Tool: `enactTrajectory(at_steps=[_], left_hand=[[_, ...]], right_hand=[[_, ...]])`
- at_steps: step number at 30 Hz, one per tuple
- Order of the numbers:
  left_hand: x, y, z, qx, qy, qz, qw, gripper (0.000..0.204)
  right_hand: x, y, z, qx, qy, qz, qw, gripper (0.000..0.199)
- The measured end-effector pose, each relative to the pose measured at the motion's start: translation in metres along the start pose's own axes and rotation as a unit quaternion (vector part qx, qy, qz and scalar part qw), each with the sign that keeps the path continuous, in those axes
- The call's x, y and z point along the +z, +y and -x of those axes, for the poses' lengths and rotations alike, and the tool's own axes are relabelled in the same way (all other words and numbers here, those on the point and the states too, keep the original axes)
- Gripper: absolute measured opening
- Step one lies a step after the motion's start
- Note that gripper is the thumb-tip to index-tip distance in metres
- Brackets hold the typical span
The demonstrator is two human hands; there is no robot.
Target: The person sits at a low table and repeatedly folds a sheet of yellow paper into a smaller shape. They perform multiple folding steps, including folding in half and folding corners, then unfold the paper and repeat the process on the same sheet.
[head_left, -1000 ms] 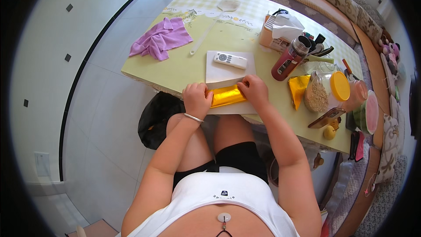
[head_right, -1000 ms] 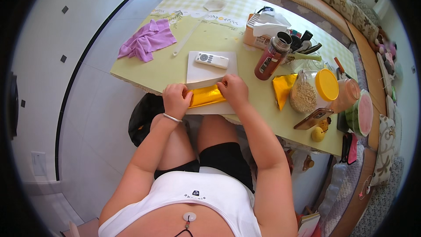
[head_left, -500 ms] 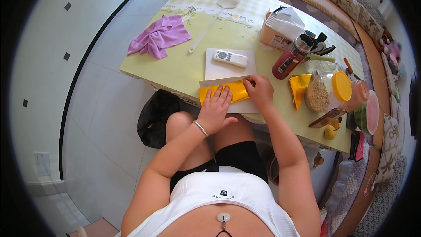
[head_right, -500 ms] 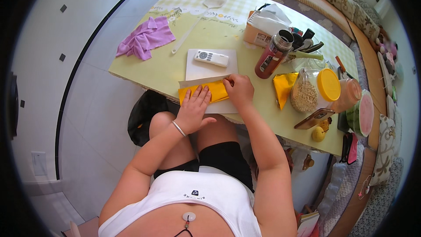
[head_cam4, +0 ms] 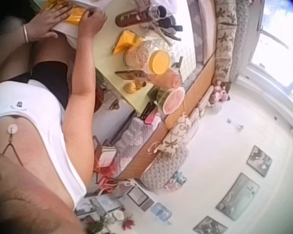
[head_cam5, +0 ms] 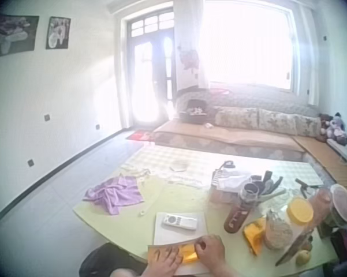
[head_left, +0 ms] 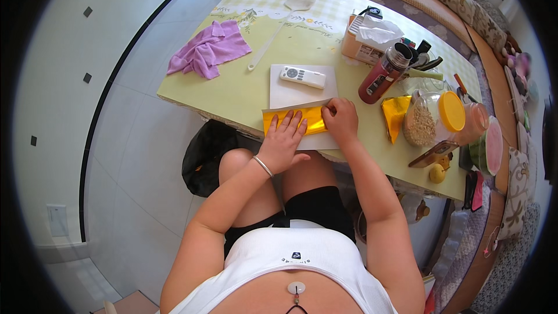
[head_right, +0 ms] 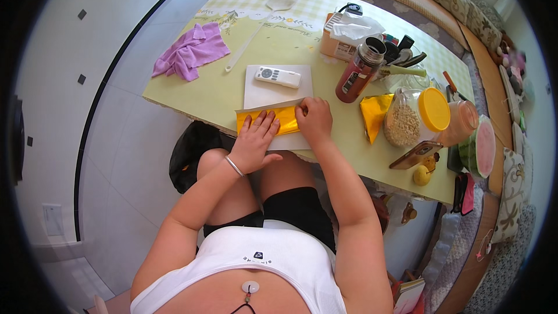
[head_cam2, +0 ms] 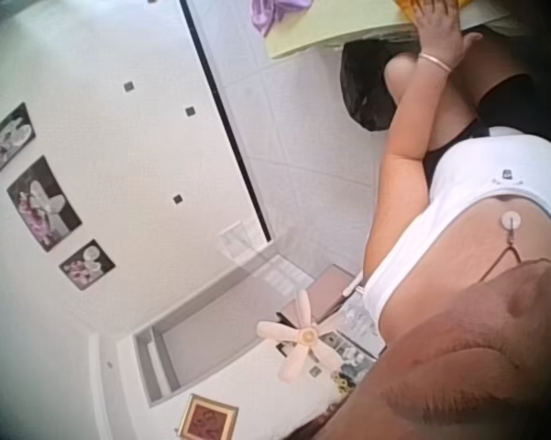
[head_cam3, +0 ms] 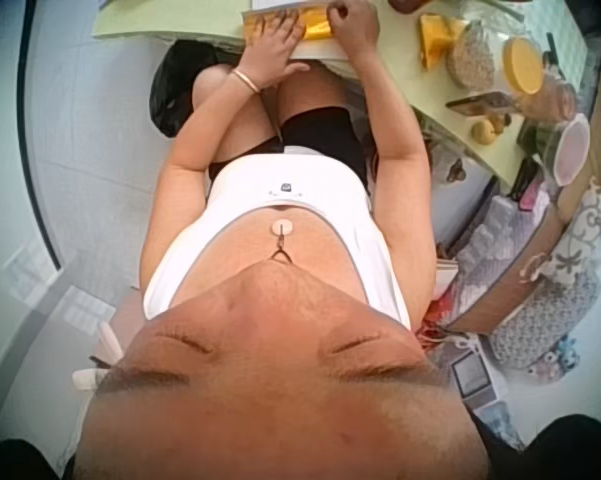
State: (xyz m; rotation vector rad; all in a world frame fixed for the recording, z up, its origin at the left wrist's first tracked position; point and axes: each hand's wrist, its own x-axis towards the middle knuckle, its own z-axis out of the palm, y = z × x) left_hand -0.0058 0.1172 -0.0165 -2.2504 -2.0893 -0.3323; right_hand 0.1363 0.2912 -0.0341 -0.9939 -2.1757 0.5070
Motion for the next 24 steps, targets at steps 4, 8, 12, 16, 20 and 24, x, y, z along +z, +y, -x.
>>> enactTrajectory(at_steps=[4,8,12,16,20,24], left_hand=[[0.004,-0.001,0.002,0.002,0.0,-0.003,1.0,0.099],[0.007,0.001,0.002,-0.001,-0.001,-0.005,1.0,0.103],[0.006,0.001,0.002,-0.009,-0.013,-0.003,1.0,0.104],[0.01,0.001,0.002,-0.01,-0.019,-0.018,1.0,0.105],[0.007,-0.006,0.006,-0.003,-0.032,0.01,0.999,0.106],[0.005,-0.015,0.024,-0.047,-0.045,-0.017,0.998,0.109]], right_hand=[[-0.001,0.007,-0.001,0.022,0.014,-0.023,0.999,0.011],[-0.006,0.007,-0.002,0.048,-0.008,-0.029,0.998,0.011],[-0.023,-0.021,0.009,-0.167,0.017,0.129,0.977,0.041],[-0.02,-0.037,0.051,-0.212,-0.175,0.137,0.952,0.079],[-0.027,-0.019,0.055,-0.17,-0.24,0.148,0.944,0.096],[-0.045,0.0,0.057,-0.131,-0.249,0.139,0.95,0.095]])
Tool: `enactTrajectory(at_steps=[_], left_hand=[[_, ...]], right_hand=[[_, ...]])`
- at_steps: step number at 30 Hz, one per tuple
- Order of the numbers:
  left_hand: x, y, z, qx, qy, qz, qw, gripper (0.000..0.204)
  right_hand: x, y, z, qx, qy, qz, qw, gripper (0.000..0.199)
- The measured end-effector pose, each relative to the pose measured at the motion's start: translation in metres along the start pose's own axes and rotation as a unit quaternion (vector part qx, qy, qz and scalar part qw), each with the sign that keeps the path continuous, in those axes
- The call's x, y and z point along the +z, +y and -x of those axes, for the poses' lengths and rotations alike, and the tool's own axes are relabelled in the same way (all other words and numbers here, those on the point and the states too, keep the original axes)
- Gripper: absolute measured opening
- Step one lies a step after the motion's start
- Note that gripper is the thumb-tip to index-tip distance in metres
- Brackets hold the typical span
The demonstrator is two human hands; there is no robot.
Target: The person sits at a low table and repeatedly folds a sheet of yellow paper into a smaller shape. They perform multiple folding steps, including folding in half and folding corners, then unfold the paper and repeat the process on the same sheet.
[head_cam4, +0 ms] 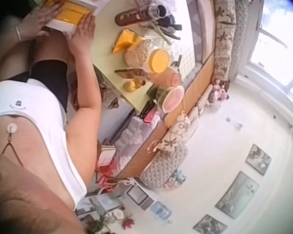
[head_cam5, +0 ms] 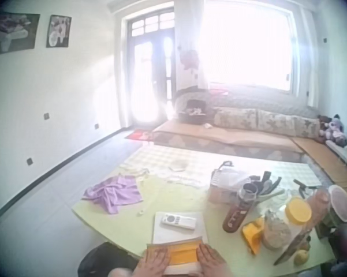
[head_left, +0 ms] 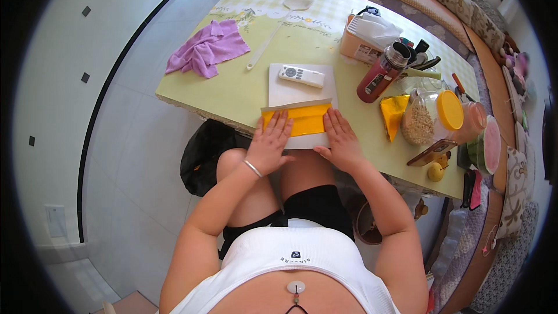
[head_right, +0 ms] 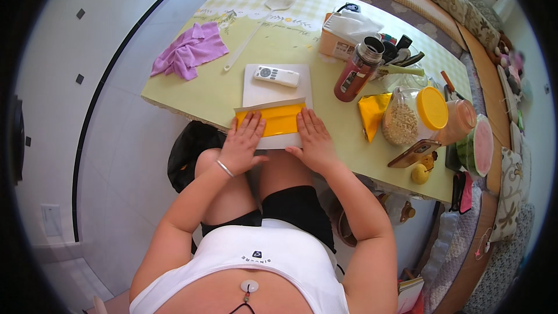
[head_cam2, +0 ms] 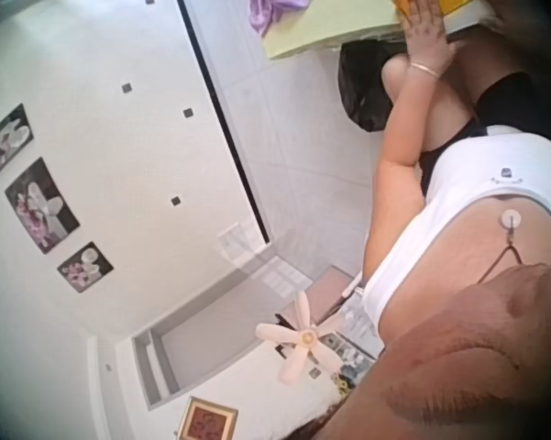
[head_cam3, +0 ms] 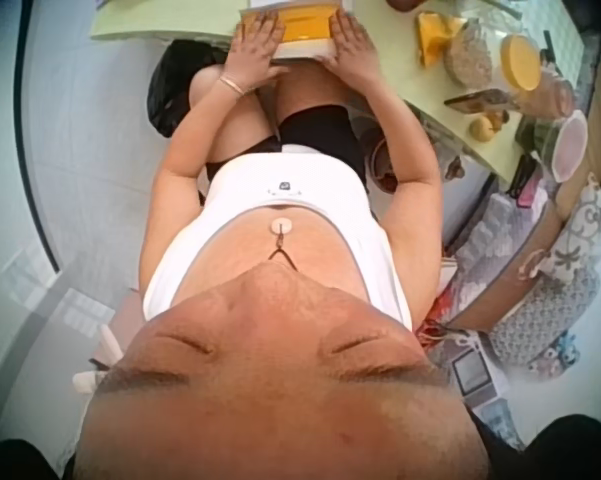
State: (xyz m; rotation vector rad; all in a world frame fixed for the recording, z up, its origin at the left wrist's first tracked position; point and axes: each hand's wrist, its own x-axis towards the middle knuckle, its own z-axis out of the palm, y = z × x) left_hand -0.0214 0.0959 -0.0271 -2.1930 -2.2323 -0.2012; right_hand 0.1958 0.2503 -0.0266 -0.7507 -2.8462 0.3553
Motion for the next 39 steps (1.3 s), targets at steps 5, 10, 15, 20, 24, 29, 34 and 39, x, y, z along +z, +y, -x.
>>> enactTrajectory(at_steps=[5,10,15,20,24,29,34,39], left_hand=[[0.007,-0.018,0.027,-0.049,0.025,-0.051,0.997,0.107],[-0.015,-0.015,0.014,0.001,0.116,-0.027,0.993,0.068],[-0.05,-0.009,0.0,0.015,0.089,0.026,0.996,0.056],[-0.037,-0.016,-0.012,0.077,0.081,-0.159,0.981,0.05],[-0.024,-0.027,-0.019,0.121,0.147,-0.241,0.952,0.034],[-0.027,-0.048,-0.046,0.148,0.18,-0.161,0.959,0.023],[-0.017,-0.073,-0.06,0.195,0.217,-0.059,0.955,0.023],[-0.012,-0.082,-0.063,0.206,0.197,-0.079,0.955,0.023]], right_hand=[[-0.007,0.005,0.008,0.021,-0.015,0.006,1.0,0.087],[-0.008,0.002,0.004,0.029,-0.009,0.07,0.997,0.074],[-0.016,-0.005,-0.002,0.04,-0.017,0.109,0.993,0.066],[-0.023,-0.014,-0.009,0.025,0.022,0.124,0.992,0.061],[-0.032,-0.019,-0.014,0.013,0.044,0.122,0.992,0.05],[-0.012,0.0,-0.017,-0.028,0.087,0.157,0.983,0.034],[-0.024,-0.024,-0.007,-0.107,0.235,0.048,0.965,0.025],[-0.014,-0.016,-0.005,-0.099,0.206,0.069,0.971,0.023]])
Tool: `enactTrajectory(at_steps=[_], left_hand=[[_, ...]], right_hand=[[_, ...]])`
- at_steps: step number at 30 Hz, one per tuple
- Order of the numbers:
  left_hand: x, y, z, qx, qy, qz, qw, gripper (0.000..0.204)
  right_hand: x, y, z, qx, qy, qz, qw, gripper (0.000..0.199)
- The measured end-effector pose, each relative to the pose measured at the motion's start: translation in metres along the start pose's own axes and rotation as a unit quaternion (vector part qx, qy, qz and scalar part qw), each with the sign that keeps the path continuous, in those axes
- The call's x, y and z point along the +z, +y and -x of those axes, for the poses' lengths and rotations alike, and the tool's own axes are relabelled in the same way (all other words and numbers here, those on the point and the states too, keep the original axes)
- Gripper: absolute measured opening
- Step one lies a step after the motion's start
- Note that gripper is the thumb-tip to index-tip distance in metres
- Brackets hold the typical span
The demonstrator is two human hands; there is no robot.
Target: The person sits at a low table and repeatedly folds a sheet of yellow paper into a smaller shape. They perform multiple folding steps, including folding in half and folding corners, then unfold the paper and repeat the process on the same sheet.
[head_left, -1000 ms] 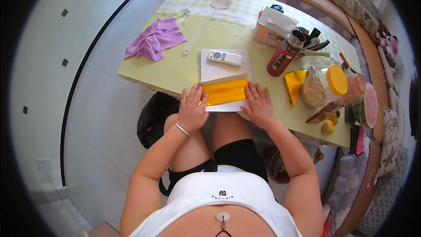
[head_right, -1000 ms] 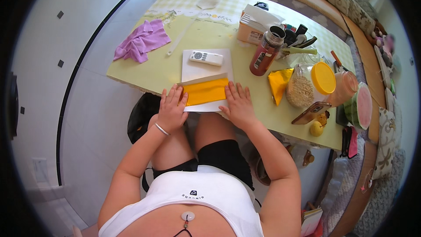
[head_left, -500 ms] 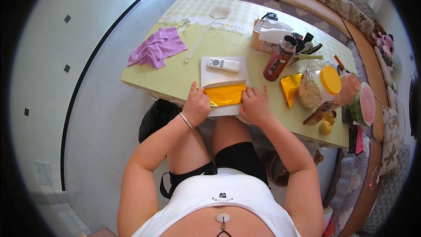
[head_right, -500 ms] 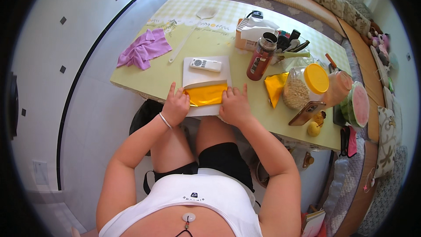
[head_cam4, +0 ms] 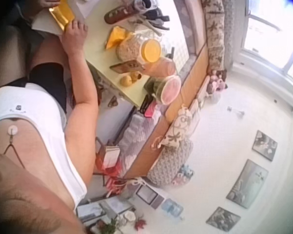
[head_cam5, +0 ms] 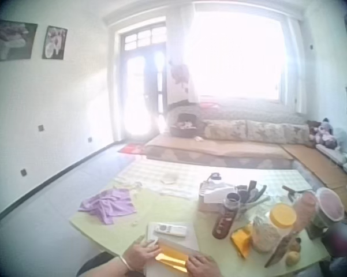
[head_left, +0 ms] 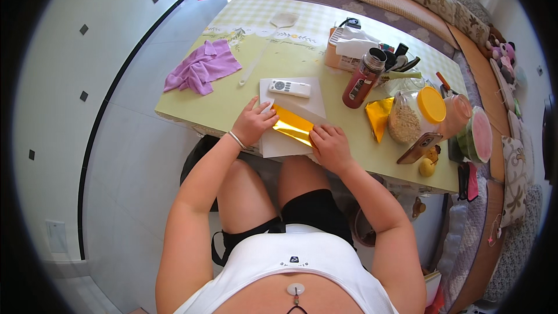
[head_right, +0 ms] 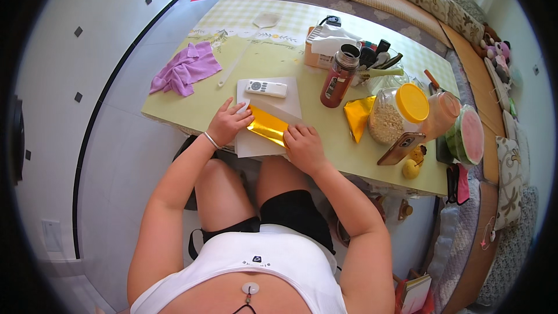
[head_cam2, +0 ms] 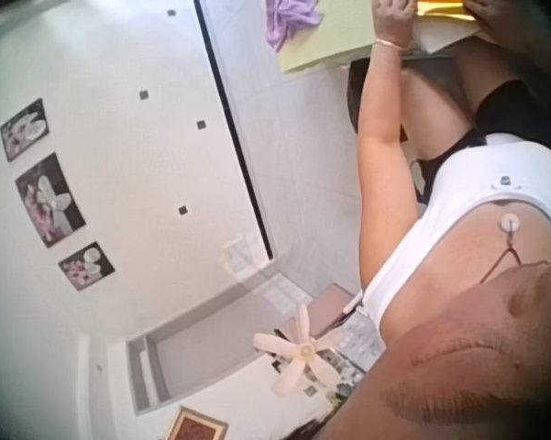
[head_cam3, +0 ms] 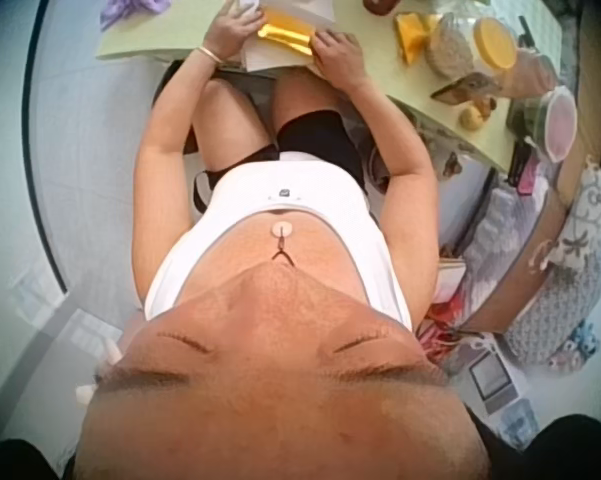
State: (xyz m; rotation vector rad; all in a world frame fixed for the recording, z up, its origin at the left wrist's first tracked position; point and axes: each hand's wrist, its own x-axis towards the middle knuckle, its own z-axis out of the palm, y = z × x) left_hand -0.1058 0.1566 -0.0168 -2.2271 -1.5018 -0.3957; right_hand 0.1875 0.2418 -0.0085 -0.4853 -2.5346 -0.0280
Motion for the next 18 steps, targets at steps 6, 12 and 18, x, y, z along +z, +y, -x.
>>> enactTrajectory(at_steps=[6,12,18], left_hand=[[-0.026,0.034,-0.021,-0.043,0.004,0.078,0.996,0.026],[-0.005,0.096,-0.03,-0.233,0.061,0.31,0.92,0.01],[0.009,0.107,-0.041,-0.366,0.081,0.277,0.885,0.016]], right_hand=[[0.013,0.002,0.014,0.028,0.035,-0.026,0.999,0.024],[0.011,0.013,0.002,0.138,0.02,-0.23,0.963,0.009],[0.022,0.018,0.002,0.25,0.071,-0.231,0.938,0.014]])
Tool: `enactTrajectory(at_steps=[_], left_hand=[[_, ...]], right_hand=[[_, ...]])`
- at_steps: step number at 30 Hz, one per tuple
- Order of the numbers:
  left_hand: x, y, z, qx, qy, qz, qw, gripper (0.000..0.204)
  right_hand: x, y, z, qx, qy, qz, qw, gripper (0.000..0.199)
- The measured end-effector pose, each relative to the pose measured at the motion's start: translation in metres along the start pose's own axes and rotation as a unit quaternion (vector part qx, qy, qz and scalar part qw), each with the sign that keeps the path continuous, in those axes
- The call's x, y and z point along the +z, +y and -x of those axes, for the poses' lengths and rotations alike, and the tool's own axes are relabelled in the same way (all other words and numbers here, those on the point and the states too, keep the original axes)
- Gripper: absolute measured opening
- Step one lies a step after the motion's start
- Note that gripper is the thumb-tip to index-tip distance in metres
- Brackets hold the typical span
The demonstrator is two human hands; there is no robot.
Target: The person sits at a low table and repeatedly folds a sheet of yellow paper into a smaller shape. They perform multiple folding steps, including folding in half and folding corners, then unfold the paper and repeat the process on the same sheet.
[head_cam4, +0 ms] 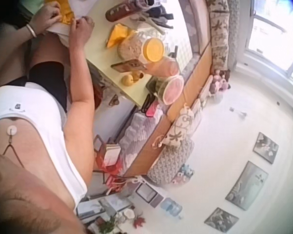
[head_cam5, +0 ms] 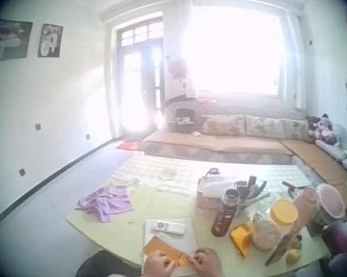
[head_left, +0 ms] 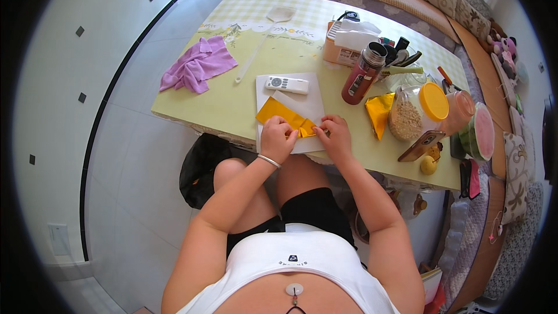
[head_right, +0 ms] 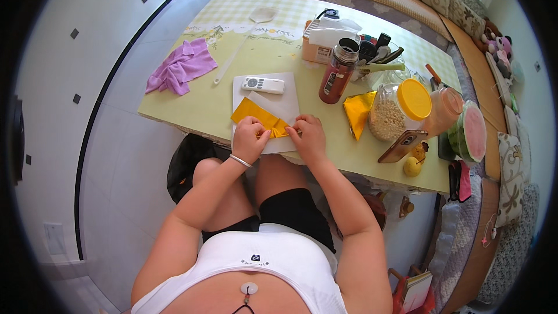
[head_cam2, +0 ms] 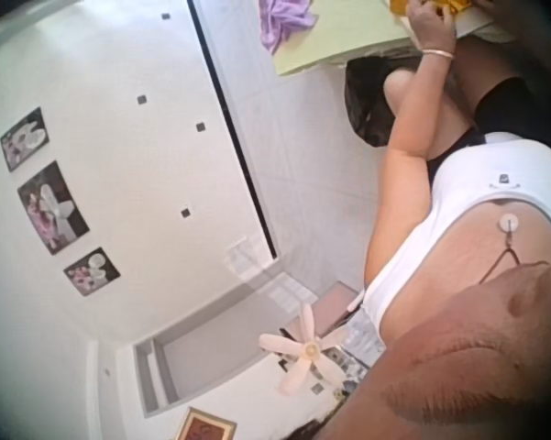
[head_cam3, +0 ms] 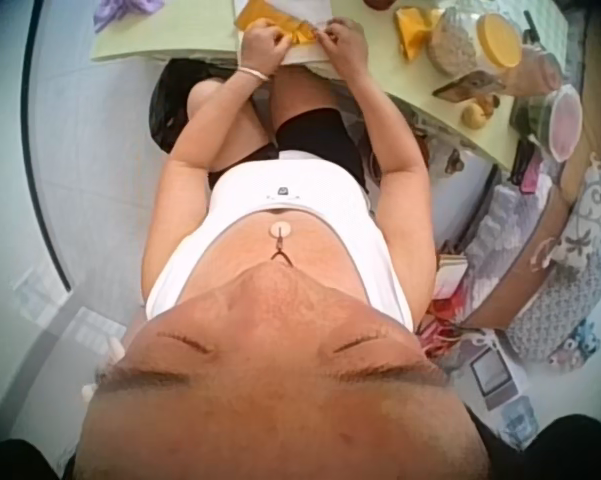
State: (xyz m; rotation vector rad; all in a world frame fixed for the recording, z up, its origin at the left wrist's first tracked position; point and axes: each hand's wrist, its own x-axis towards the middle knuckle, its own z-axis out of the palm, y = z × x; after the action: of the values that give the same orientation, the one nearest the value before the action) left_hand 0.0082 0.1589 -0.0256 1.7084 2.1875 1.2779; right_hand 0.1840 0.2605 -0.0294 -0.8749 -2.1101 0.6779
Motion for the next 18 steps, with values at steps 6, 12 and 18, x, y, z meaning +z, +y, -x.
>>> enactTrajectory(at_steps=[6,12,18], left_hand=[[0.004,0.003,-0.003,-0.048,-0.005,-0.029,0.998,0.018],[0.01,0.004,-0.005,-0.037,0.013,-0.063,0.997,0.02],[0.011,0.004,-0.007,-0.049,-0.006,-0.072,0.996,0.018]], right_hand=[[0.007,-0.007,-0.002,0.004,0.016,0.063,0.998,0.022],[0.01,-0.007,0.002,-0.062,0.031,0.167,0.984,0.038],[0.014,-0.031,0.026,-0.176,-0.153,0.184,0.955,0.069]])
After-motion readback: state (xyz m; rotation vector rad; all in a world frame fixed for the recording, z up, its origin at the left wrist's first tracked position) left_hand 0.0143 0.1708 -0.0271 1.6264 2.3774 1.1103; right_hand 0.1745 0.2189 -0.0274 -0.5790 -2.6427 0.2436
